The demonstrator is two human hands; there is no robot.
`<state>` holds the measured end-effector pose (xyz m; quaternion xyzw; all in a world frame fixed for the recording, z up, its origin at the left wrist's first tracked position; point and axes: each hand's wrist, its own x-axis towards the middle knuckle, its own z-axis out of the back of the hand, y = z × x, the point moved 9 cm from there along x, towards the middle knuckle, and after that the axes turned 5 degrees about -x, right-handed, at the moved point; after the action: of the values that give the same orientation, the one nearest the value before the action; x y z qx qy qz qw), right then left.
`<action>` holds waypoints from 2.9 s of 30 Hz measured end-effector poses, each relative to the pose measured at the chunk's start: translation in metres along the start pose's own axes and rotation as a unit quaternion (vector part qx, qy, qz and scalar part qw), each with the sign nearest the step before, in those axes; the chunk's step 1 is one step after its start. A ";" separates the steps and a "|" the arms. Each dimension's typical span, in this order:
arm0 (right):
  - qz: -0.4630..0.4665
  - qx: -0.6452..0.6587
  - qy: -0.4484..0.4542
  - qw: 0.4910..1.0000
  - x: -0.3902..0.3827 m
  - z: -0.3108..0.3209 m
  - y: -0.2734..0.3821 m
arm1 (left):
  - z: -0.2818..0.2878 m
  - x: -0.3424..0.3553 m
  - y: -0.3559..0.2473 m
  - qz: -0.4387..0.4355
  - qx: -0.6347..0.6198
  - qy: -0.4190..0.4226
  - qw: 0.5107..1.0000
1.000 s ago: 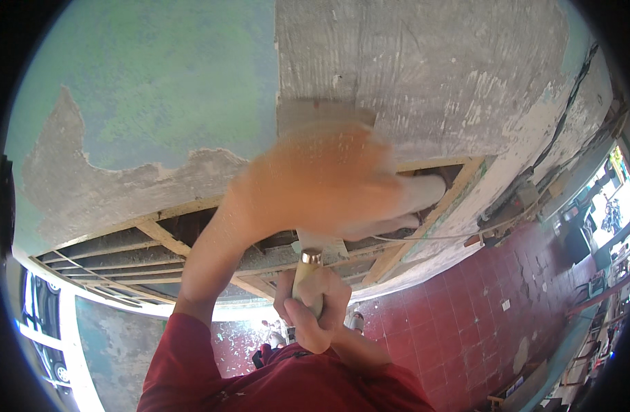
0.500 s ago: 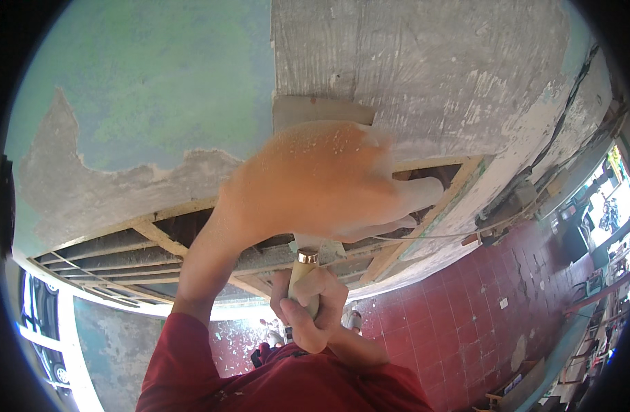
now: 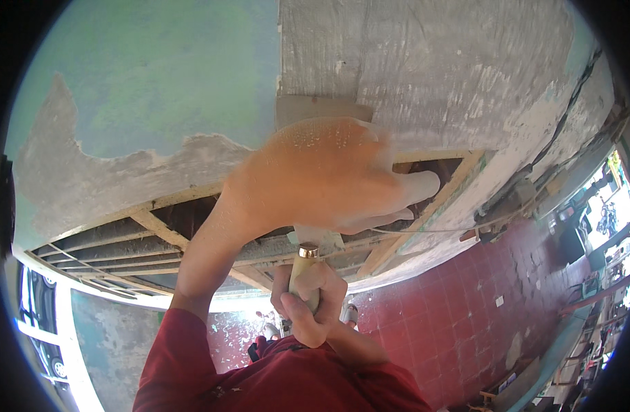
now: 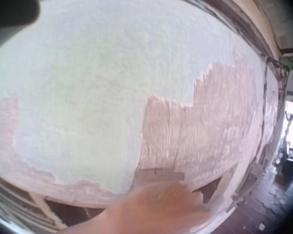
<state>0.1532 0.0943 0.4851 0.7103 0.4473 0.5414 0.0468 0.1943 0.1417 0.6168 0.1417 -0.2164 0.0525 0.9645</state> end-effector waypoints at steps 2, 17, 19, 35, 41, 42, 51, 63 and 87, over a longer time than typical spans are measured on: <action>0.002 0.003 0.001 1.000 0.002 -0.001 0.001 | 0.001 0.001 0.000 0.011 -0.014 0.012 1.000; 0.011 -0.011 0.010 1.000 0.014 -0.006 0.005 | 0.017 0.003 0.000 -0.048 0.010 -0.067 0.997; 0.002 0.003 0.007 1.000 0.012 -0.004 0.003 | 0.010 0.003 0.003 -0.025 0.013 -0.046 0.999; 0.004 -0.012 0.008 1.000 0.009 -0.004 0.004 | 0.008 0.007 0.003 -0.013 0.013 -0.002 1.000; 0.000 -0.024 -0.013 1.000 0.012 -0.003 0.003 | 0.011 0.004 0.003 -0.033 0.012 -0.071 0.997; -0.002 -0.011 -0.033 0.999 0.009 -0.001 0.004 | 0.007 0.005 0.003 -0.022 0.006 -0.040 0.999; -0.003 -0.023 0.017 1.000 0.020 -0.010 0.007 | 0.022 0.004 0.004 -0.018 0.001 -0.053 0.998; 0.007 -0.053 0.022 0.998 0.026 -0.006 0.010 | 0.032 0.011 0.005 -0.030 0.017 -0.053 0.998; -0.003 0.054 -0.043 0.998 0.008 0.005 0.000 | 0.006 0.007 0.003 -0.030 0.015 -0.036 0.999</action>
<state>0.1574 0.1014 0.4889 0.7331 0.4753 0.4856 0.0289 0.1976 0.1427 0.6261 0.1644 -0.2453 0.0213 0.9552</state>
